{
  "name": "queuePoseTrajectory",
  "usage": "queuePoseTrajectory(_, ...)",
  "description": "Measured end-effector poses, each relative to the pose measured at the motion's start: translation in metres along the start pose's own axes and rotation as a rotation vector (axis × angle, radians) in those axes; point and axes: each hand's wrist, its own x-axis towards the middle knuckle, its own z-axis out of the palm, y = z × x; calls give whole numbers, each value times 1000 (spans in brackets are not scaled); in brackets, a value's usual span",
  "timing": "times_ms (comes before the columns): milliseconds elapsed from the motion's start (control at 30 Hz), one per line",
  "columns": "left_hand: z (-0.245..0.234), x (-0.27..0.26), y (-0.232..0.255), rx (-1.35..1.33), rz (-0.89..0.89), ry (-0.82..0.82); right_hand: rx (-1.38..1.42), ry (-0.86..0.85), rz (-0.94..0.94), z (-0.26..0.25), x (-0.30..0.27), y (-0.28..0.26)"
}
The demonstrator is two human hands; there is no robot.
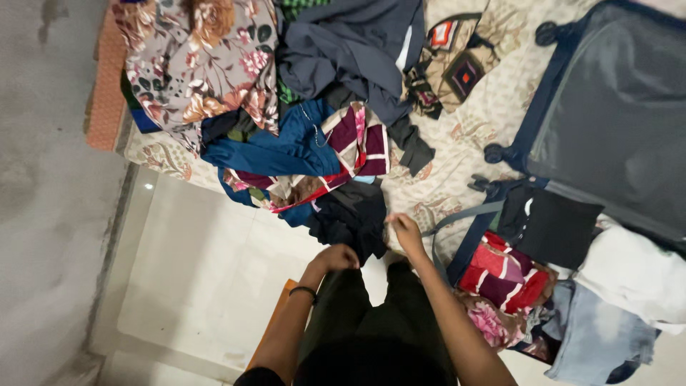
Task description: The person picks up several garments from a pile on a bed, folds each one by hand, and places them into an open suitcase.
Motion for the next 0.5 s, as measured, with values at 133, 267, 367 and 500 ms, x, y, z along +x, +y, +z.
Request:
queuePoseTrajectory(133,12,5,20,84,-42,336,-112,-198,-62,-1,-35,-3)
queuePoseTrajectory(267,5,23,14,498,-409,662,-483,-186,-81,18,-48,6)
queuePoseTrajectory(367,-1,33,-7,193,-390,676,106,-143,73,47,-39,22)
queuePoseTrajectory(500,-11,27,-24,198,-259,534,96,-76,305,67,-20,36)
